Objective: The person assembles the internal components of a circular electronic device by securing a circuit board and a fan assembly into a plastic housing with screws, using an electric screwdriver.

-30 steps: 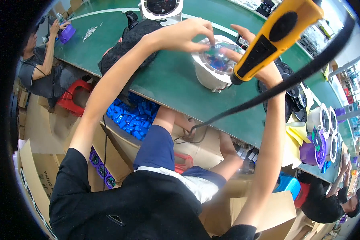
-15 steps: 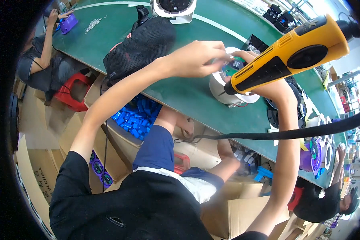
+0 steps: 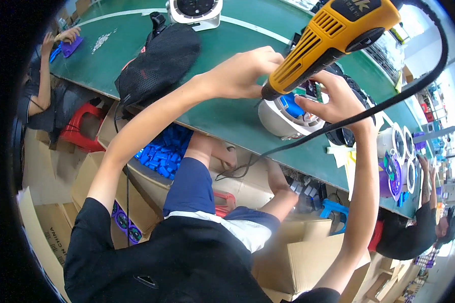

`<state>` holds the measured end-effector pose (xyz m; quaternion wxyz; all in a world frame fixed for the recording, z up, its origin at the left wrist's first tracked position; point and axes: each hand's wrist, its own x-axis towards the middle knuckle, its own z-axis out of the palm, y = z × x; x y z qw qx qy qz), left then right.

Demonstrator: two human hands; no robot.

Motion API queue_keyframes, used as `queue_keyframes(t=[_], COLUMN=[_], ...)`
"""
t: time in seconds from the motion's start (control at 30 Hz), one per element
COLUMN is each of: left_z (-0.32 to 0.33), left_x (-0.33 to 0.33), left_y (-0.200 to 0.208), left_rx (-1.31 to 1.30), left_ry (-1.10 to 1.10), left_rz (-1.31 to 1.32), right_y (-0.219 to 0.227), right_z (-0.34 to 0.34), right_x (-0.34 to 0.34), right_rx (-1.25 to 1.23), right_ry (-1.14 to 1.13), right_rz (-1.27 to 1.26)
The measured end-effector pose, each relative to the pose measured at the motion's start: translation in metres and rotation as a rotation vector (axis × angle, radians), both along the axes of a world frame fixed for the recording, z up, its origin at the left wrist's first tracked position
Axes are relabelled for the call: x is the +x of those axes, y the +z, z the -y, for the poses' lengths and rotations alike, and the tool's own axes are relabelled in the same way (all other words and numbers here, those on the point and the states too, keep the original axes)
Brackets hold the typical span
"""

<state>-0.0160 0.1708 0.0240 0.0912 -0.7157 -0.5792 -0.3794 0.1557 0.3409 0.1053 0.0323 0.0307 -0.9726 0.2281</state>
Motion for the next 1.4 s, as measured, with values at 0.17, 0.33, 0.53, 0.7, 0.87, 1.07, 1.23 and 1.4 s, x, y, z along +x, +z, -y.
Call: queue_keyframes(t=[0.17,0.33,0.53,0.7,0.87,1.07,1.23,1.4], left_z=[-0.022,-0.029,-0.037,-0.036,-0.031,-0.032,-0.032,-0.035], left_x=[0.012,0.032,0.028,0.026,0.034,0.038,0.036,0.035], left_y=[-0.007,-0.005,-0.013,-0.007,0.000,-0.002,-0.002,-0.007], left_rx=[0.005,0.049,0.091,-0.190,-0.263,-0.243,-0.255,-0.195], left_ry=[0.036,0.018,-0.046,-0.216,-0.298,-0.239,-0.223,-0.219], left_rz=[0.071,0.055,0.086,0.436,0.629,0.550,0.613,0.468], right_y=[-0.008,-0.022,-0.048,-0.054,-0.054,-0.060,-0.059,-0.054], right_z=[-0.004,-0.001,-0.001,-0.004,-0.009,-0.010,-0.003,0.001], right_x=[0.014,0.022,0.033,0.042,0.047,0.049,0.046,0.048], right_rx=[0.041,0.146,0.397,0.350,0.269,0.297,0.255,0.313], right_ry=[-0.035,-0.130,-0.158,-0.139,-0.116,-0.072,-0.081,-0.066], right_rz=[-0.042,-0.083,-0.354,-0.412,-0.342,-0.402,-0.451,-0.487])
